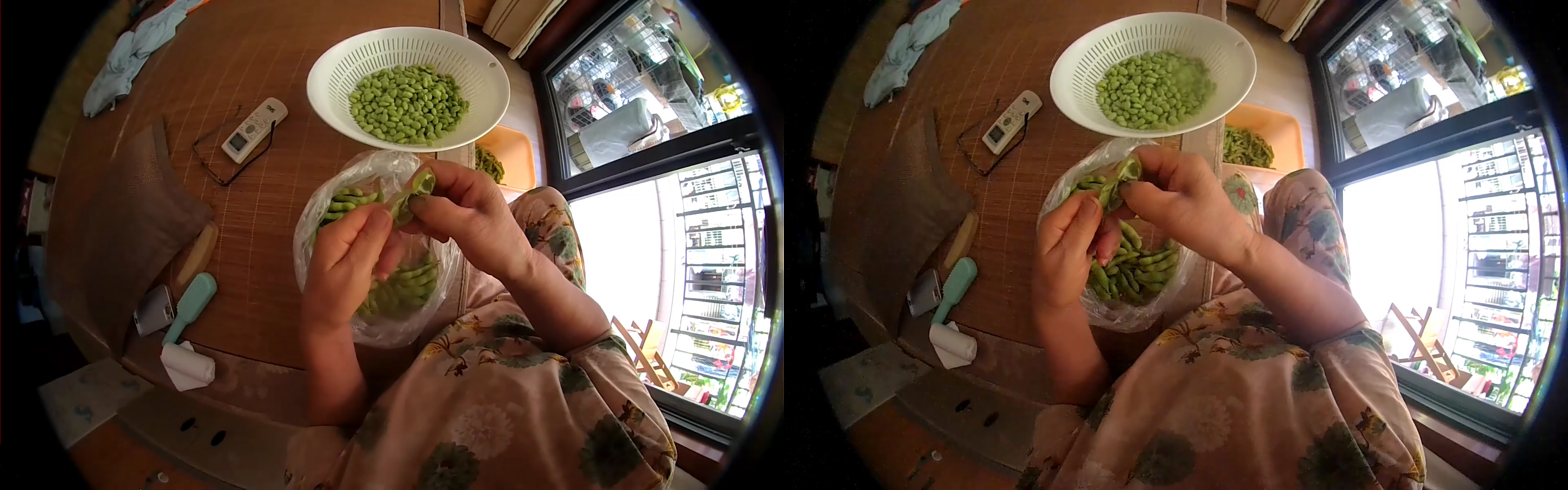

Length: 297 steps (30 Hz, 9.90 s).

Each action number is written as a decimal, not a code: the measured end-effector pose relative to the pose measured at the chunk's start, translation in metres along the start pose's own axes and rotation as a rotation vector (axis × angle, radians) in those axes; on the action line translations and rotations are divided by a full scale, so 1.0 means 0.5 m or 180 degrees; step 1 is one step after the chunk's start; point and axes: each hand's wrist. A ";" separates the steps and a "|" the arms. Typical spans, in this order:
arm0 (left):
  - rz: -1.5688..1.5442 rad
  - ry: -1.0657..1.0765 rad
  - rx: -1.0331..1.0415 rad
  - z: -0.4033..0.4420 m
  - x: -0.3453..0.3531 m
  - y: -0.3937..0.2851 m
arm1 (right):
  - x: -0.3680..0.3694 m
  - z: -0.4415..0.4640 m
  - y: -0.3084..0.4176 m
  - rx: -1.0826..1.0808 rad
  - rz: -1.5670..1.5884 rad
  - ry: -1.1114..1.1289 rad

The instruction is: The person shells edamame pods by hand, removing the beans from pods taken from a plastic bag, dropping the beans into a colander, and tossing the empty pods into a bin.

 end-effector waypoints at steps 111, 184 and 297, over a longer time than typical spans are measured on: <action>0.2134 -0.0033 0.1540 -0.007 0.014 -0.003 | 0.108 -0.127 0.230 -0.3117 -0.4042 0.2900; 0.1977 -0.0519 0.1201 -0.018 0.019 -0.007 | -0.018 -0.047 -0.016 -0.0093 -0.0332 -0.0127; 0.1351 -0.0654 -0.0116 -0.005 0.005 -0.019 | 0.000 0.016 -0.038 -0.1564 -0.1571 -0.0483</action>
Point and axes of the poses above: each hand's wrist, its own z-axis towards the middle knuckle, its own x-axis out of the palm, y = z × x, and after that the axes turned 7 degrees about -y, right-handed
